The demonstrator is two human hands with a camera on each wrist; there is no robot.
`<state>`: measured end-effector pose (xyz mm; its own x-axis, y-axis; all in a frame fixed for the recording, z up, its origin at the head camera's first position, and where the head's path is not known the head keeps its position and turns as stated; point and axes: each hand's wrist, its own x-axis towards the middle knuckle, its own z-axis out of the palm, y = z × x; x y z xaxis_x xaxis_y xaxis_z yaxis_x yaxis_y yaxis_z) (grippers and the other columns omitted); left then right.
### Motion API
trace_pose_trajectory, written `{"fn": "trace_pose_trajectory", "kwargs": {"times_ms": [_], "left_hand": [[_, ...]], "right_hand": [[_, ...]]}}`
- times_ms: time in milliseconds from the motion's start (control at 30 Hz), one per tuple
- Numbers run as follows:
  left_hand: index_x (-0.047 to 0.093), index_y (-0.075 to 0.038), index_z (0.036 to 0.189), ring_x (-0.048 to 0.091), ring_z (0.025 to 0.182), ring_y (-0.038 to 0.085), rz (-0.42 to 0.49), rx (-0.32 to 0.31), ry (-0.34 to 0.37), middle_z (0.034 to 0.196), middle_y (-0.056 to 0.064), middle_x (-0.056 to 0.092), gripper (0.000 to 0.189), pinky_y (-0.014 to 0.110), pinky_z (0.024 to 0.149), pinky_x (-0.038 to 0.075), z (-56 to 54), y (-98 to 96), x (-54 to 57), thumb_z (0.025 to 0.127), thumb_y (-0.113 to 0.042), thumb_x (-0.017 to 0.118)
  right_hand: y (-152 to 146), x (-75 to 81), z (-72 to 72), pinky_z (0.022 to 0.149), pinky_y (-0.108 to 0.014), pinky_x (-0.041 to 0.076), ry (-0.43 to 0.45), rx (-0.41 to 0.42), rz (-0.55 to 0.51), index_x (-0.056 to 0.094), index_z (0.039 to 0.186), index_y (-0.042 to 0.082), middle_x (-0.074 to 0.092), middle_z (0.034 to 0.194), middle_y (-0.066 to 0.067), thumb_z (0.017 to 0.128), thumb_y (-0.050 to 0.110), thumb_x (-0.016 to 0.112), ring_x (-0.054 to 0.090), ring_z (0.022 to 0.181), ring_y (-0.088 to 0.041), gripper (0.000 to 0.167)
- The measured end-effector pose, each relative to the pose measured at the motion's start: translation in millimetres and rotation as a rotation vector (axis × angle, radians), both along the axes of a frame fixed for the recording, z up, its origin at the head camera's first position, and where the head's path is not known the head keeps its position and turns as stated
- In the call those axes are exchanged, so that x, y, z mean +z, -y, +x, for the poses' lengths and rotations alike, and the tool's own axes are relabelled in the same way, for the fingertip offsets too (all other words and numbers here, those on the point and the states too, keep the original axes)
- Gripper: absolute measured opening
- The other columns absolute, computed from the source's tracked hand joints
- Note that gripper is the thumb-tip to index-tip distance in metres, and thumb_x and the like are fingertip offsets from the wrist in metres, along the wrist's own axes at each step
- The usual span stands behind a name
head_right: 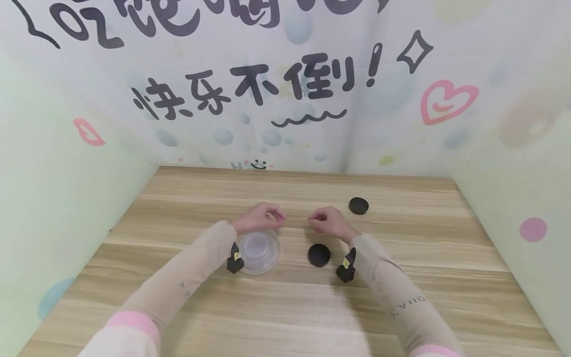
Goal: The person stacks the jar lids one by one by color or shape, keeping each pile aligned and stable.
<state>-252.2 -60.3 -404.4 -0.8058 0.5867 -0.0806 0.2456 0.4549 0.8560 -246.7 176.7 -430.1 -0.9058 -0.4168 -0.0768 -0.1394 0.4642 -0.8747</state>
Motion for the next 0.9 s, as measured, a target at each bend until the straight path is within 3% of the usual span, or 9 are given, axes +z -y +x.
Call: {"fn": "trace_pose_trajectory", "kwargs": {"times_ms": [233, 400, 900], "left_hand": [[0.059, 0.009, 0.099, 0.059, 0.085, 0.022, 0.008, -0.029, -0.023, 0.095, 0.019, 0.061, 0.021, 0.02, 0.067, 0.048, -0.8, -25.1, 4.9, 0.079, 0.003, 0.058], [0.062, 0.003, 0.094, 0.059, 0.084, 0.019, -0.027, 0.002, -0.09, 0.086, 0.01, 0.064, 0.017, 0.017, 0.068, 0.045, -2.6, -38.8, 7.5, 0.077, 0.001, 0.06], [0.063, 0.005, 0.094, 0.059, 0.082, 0.019, -0.018, 0.044, -0.155, 0.085, 0.011, 0.064, 0.019, 0.015, 0.069, 0.041, -7.0, -71.4, 4.9, 0.076, 0.001, 0.061]], "right_hand": [[-21.5, 2.2, 4.5, 0.069, -0.038, 0.051, 0.011, -0.041, -0.045, 0.056, 0.105, -0.012, 0.058, 0.098, -0.028, 0.086, 0.009, 0.055, 0.059, 0.085, -0.038, 0.029], [-32.6, 3.6, 6.9, 0.072, -0.04, 0.05, 0.028, -0.085, -0.074, 0.054, 0.107, -0.014, 0.057, 0.099, -0.031, 0.086, 0.008, 0.054, 0.058, 0.086, -0.039, 0.03], [-62.9, 2.1, 10.1, 0.07, -0.04, 0.051, 0.006, -0.157, -0.09, 0.051, 0.109, -0.016, 0.057, 0.096, -0.028, 0.086, 0.008, 0.056, 0.061, 0.08, -0.031, 0.034]]}}
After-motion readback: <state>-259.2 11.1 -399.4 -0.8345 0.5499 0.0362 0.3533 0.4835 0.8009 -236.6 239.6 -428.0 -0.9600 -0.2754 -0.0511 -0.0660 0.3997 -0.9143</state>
